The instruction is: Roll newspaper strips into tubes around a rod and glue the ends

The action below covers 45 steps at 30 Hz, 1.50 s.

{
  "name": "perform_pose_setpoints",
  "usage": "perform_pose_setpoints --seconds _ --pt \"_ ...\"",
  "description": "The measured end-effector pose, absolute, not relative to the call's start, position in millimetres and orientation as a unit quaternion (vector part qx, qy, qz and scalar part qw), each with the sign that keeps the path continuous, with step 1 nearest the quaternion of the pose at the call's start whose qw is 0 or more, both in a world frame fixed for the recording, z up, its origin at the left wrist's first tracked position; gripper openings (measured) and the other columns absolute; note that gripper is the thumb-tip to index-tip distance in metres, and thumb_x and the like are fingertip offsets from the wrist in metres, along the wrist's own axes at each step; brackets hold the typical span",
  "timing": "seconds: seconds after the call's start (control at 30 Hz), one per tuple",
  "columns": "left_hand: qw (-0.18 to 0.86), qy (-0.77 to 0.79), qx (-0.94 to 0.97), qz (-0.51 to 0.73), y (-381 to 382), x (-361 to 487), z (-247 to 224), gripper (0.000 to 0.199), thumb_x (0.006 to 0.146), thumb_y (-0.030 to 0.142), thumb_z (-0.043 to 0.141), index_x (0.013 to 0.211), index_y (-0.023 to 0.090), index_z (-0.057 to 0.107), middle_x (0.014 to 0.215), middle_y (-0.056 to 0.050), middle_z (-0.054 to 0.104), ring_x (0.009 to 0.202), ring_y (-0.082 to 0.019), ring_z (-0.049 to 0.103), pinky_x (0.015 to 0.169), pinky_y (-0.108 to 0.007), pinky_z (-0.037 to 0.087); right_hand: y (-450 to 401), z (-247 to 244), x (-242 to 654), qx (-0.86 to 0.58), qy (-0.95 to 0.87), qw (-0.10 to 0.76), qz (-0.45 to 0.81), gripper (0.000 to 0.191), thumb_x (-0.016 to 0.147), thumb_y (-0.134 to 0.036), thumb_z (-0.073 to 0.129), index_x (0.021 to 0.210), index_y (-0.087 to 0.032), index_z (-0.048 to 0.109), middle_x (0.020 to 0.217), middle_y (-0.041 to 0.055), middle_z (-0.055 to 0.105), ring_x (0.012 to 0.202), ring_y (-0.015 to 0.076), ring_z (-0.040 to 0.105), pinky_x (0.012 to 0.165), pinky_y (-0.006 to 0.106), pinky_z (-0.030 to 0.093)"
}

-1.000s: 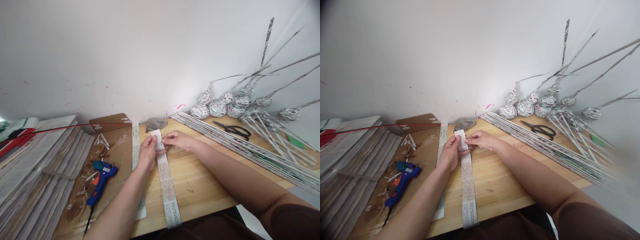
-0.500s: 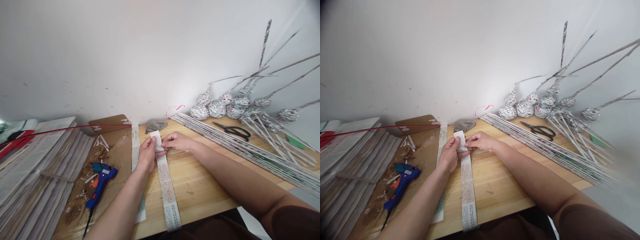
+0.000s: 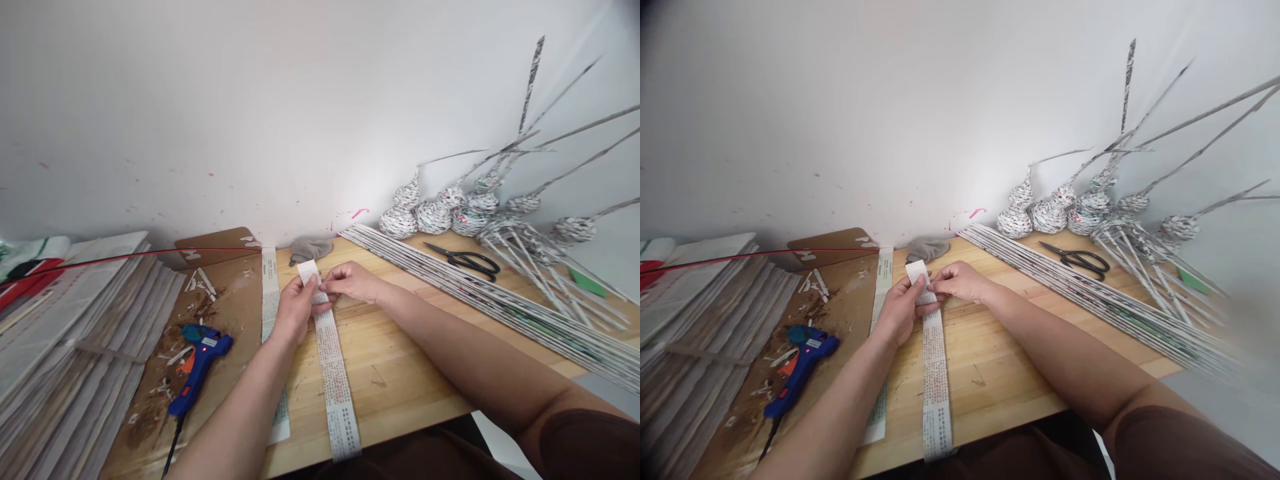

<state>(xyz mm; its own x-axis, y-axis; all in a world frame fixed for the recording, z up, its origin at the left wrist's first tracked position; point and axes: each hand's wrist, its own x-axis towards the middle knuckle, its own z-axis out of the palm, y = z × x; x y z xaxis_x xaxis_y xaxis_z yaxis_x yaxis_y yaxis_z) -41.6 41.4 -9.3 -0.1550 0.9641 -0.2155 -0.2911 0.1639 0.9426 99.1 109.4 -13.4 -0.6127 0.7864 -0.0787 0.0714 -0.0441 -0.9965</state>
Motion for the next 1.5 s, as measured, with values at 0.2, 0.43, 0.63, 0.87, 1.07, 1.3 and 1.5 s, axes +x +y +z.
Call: perform_pose_setpoints --seconds 0.2,0.43,0.63,0.87,1.07,1.3,1.5 --pt "0.554 0.522 0.314 0.567 42.7 -42.7 -12.0 0.032 0.078 0.040 0.063 0.095 0.013 0.065 0.090 -0.009 0.069 0.065 -0.015 0.065 0.053 -0.026 0.056 111.5 -10.8 103.9 -0.296 -0.702 0.238 0.603 0.025 0.073 -0.037 0.070 0.069 -0.013 0.069 0.066 0.0030 0.067 0.068 0.0135 0.059 0.072 0.027 0.045" --pt "0.552 0.526 0.306 0.570 41.4 -42.7 -7.0 0.029 0.081 0.037 0.061 0.100 0.015 0.066 0.105 -0.010 0.067 0.072 -0.013 0.065 0.050 -0.020 0.054 111.1 -9.3 102.9 -0.316 -0.724 0.252 0.559 0.022 0.070 -0.035 0.070 0.074 -0.014 0.071 0.072 0.0024 0.068 0.074 0.0146 0.060 0.074 0.027 0.044" --pt "0.560 0.518 0.291 0.577 41.6 -42.8 -6.6 0.025 0.083 0.031 0.060 0.099 0.013 0.067 0.104 -0.011 0.068 0.074 -0.012 0.064 0.054 -0.020 0.055 108.6 -11.3 98.3 -0.359 -0.747 0.271 0.489 0.020 0.067 -0.034 0.071 0.068 -0.015 0.070 0.068 0.0011 0.068 0.069 0.0147 0.060 0.067 0.025 0.043" --pt "0.569 0.513 0.276 0.581 42.5 -42.2 -6.1 0.022 0.084 0.030 0.059 0.096 0.013 0.067 0.100 -0.012 0.069 0.072 -0.014 0.066 0.059 -0.026 0.058 107.5 -9.7 99.5 -0.352 -0.737 0.269 0.510 0.021 0.065 -0.036 0.073 0.067 -0.015 0.071 0.073 0.0031 0.070 0.080 0.0182 0.064 0.075 0.027 0.045" --pt "0.593 0.515 0.282 0.550 40.7 -42.4 -3.3 0.027 0.084 0.031 0.059 0.104 0.013 0.066 0.089 -0.011 0.071 0.065 -0.015 0.068 0.056 -0.026 0.057 111.9 -6.5 105.0 -0.311 -0.657 0.264 0.634 0.036 0.069 -0.044 0.071 0.082 -0.011 0.073 0.072 0.0054 0.069 0.068 0.0144 0.061 0.069 0.028 0.047" --pt "0.602 0.511 0.301 0.535 38.8 -40.1 -3.0 0.030 0.084 0.033 0.060 0.106 0.014 0.066 0.083 -0.010 0.071 0.059 -0.015 0.067 0.053 -0.025 0.056 109.7 -8.2 100.1 -0.319 -0.613 0.284 0.665 0.034 0.065 -0.042 0.076 0.077 -0.010 0.072 0.067 0.0044 0.067 0.057 0.0109 0.055 0.057 0.025 0.043" --pt "0.591 0.516 0.312 0.535 39.5 -39.5 -4.6 0.025 0.082 0.034 0.061 0.096 0.014 0.067 0.087 -0.009 0.071 0.058 -0.014 0.067 0.052 -0.025 0.057 106.9 -5.5 98.1 -0.359 -0.634 0.320 0.606 0.030 0.062 -0.040 0.077 0.066 -0.011 0.070 0.068 0.0038 0.067 0.062 0.0111 0.055 0.060 0.024 0.041"
